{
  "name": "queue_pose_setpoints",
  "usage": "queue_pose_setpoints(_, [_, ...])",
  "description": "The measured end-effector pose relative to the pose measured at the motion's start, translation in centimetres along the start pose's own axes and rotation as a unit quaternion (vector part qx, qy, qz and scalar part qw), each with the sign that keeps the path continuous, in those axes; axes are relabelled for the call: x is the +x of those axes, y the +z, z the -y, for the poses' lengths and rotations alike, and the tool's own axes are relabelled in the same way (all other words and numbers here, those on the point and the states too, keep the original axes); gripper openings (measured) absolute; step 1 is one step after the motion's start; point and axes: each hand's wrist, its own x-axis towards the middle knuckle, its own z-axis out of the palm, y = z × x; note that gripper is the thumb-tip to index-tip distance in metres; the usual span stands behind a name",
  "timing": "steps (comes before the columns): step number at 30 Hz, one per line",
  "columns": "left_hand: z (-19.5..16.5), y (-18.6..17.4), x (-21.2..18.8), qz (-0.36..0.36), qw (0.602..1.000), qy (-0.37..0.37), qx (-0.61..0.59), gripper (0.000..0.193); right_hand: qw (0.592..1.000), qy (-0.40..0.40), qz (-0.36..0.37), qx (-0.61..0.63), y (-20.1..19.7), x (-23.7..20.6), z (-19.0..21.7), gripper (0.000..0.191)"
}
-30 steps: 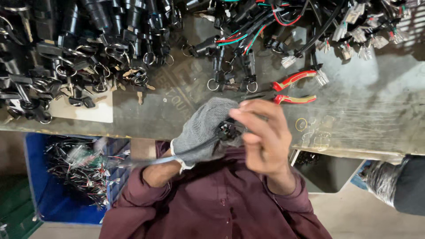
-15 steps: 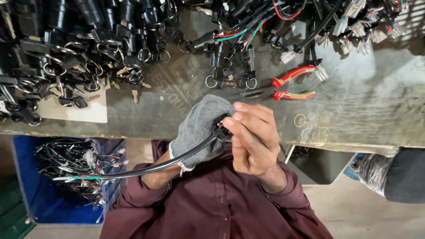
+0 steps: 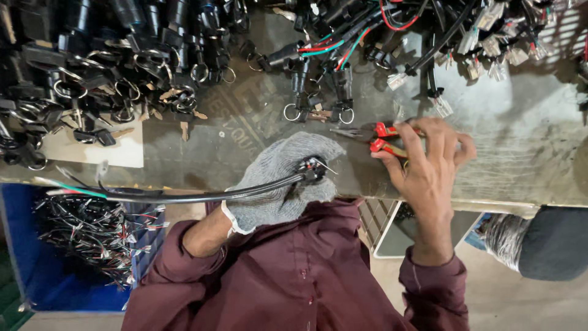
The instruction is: The person holds a black multi-core cable and uses red-handled pliers to strip insulation from its ends, pulling off the cut insulation pieces and exposing the inner colored wires. They work through the cable section by section at a workbench covered with finished wire harnesses, placing processed cables aside.
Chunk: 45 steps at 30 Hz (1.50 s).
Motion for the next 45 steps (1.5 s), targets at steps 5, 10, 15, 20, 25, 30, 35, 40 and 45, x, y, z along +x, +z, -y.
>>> queue_pose_setpoints(5, [-0.9, 0.7, 0.4, 0.014, 0.998, -0.031, -0.045, 0.047, 0.99, -0.027, -0.004, 0.141, -0.4, -0.3, -1.4, 0.047])
queue_pose_setpoints(10, [-1.4, 1.5, 0.8, -0.014, 0.997, -0.068, -0.031, 0.041, 0.624, 0.151, -0.144, 0.753, -2.1, -0.3, 1.0, 0.04])
queue_pose_setpoints(15, [-0.9, 2.8, 1.0, -0.016, 0.999, -0.015, 0.046, 0.039, 0.943, 0.08, -0.046, 0.318, -4.3, 0.8, 4.2, 0.02])
queue_pose_setpoints(20, [-0.4, 3.7, 0.8, -0.083, 0.992, 0.043, 0.083, 0.033, 0.994, -0.015, -0.098, 0.045, -7.3, 2.5, 5.0, 0.029])
queue_pose_setpoints(25, [-0.2, 3.7, 0.5, -0.093, 0.985, 0.067, 0.129, 0.04, 0.989, -0.066, -0.115, -0.063, -8.6, 3.1, 5.3, 0.025])
queue_pose_setpoints(30, [-0.1, 3.7, 0.3, -0.112, 0.975, 0.068, 0.181, 0.034, 0.99, -0.06, -0.101, -0.078, -8.7, 3.1, 5.4, 0.026])
queue_pose_setpoints(35, [-0.1, 3.6, 0.4, -0.098, 0.977, 0.077, 0.172, 0.039, 0.989, -0.077, -0.095, -0.088, -8.9, 3.2, 5.6, 0.027])
queue_pose_setpoints(40, [-0.1, 3.2, 0.5, -0.046, 0.978, 0.055, 0.194, 0.041, 0.978, -0.113, -0.083, -0.157, -9.5, 3.2, 5.1, 0.038])
queue_pose_setpoints(45, [0.5, 3.6, -0.4, -0.009, 0.949, 0.033, 0.314, 0.045, 0.993, -0.085, -0.03, -0.073, -8.7, 2.5, 5.1, 0.046])
